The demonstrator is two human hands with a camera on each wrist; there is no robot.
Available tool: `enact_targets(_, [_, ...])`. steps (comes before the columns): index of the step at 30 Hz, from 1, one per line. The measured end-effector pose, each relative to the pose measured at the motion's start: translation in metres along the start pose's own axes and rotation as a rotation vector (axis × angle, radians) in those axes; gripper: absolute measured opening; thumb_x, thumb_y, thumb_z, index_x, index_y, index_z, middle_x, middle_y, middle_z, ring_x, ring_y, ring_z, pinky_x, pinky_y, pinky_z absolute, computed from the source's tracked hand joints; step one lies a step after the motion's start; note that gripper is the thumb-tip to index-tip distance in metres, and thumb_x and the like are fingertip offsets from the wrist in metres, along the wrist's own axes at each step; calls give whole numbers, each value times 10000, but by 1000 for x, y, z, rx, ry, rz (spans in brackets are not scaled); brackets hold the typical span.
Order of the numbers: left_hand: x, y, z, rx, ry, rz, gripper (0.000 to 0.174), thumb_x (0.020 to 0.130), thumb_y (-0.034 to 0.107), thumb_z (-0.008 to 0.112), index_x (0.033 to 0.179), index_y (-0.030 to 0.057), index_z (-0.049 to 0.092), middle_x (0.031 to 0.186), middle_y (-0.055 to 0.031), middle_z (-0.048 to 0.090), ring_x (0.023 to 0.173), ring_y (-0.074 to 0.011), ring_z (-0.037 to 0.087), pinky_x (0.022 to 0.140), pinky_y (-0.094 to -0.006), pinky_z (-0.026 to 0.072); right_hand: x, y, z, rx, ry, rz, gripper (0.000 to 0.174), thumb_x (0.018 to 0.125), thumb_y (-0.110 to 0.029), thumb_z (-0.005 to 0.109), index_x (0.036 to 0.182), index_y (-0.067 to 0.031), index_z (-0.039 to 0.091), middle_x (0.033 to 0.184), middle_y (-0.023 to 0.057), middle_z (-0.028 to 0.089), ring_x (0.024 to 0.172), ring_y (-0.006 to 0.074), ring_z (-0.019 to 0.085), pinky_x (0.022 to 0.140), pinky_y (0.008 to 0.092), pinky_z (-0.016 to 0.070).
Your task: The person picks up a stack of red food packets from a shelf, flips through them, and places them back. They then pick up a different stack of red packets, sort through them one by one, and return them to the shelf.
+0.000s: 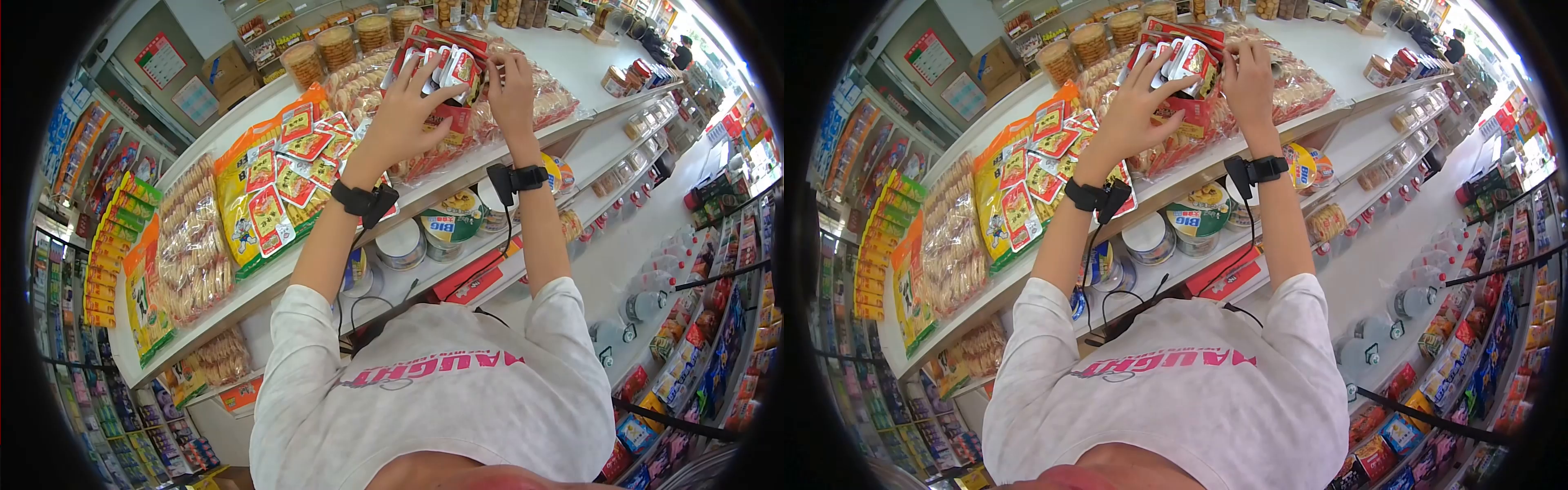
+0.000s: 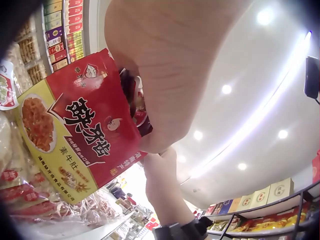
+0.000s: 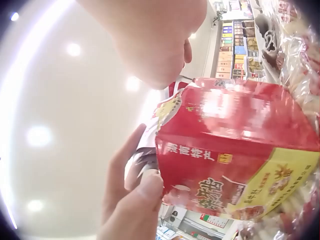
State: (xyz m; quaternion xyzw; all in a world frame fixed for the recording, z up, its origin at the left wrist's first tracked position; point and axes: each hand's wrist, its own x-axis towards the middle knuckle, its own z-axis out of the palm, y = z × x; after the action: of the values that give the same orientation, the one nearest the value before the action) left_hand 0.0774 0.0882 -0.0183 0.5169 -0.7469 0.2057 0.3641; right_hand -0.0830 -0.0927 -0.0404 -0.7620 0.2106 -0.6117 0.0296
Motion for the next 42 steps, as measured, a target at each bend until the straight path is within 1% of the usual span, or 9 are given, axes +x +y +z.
enact_targets(2, [0,0,1,4,-3,-5,540,870,246,767,1399,286,663,1651,-149,414,1514,-484,363,1234,-567,355,-1,-2,-1,9,-20,39,95,970,-72,679,1055,-31,668,1037,140,619,1017,365,621,868,435,515])
enact_targets(6, [6,3,-5,132,-7,40,544,898,334,776,1426,297,648,1631,-166,436,1510,-491,362,1254,-555,312,8,-15,-6,15,49,-44,93,971,-78,683,1044,-25,660,1049,143,630,1018,369,631,873,442,516])
enact_targets(12, [38,-14,3,-20,233,-2,684,961,507,704,1446,35,606,1551,-208,522,1485,-426,424,1266,-560,260,7,-21,-3,152,-52,32,102,980,-65,666,1054,-6,628,1021,186,648,932,413,662,796,466,534])
enact_targets(15, [58,-36,11,65,151,5,647,1052,459,602,1472,-31,553,1577,-194,511,1531,-391,375,1281,-528,235,7,-25,-6,113,-54,4,97,990,-58,651,1056,0,613,1006,198,654,904,423,671,769,466,539])
enact_targets(22, [54,-55,23,136,-45,-123,692,1083,578,432,1521,55,544,1607,-145,503,1560,-355,346,1285,-563,185,7,-30,-8,26,-61,78,107,1010,-92,649,1033,6,613,994,192,678,917,404,677,778,452,542])
enact_targets(33, [50,-61,22,199,-125,-222,663,1094,586,375,1560,135,513,1631,-129,478,1566,-338,344,1275,-600,192,14,8,12,-74,-127,35,117,958,-87,667,1010,-2,607,1025,218,653,937,439,651,791,501,539])
enact_targets(36, [49,-60,21,152,-116,-255,681,1092,598,366,1576,137,494,1643,-140,459,1573,-341,328,1274,-602,193,14,7,12,43,-155,112,140,958,-107,682,1026,0,625,1023,206,659,944,422,663,811,471,546])
enact_targets(39, [49,-60,24,110,-70,-278,710,1081,624,367,1583,136,487,1647,-159,448,1572,-349,329,1263,-621,202,10,-16,-4,284,-151,420,171,973,-132,688,1082,-6,649,1048,185,664,973,389,684,845,450,546])
enact_targets(42, [46,-50,19,57,-41,-249,713,1067,650,374,1564,160,520,1642,-184,447,1563,-376,338,1240,-663,216,9,-19,-1,166,31,207,209,989,-143,686,1155,-18,665,1099,179,669,1053,371,687,912,442,542])
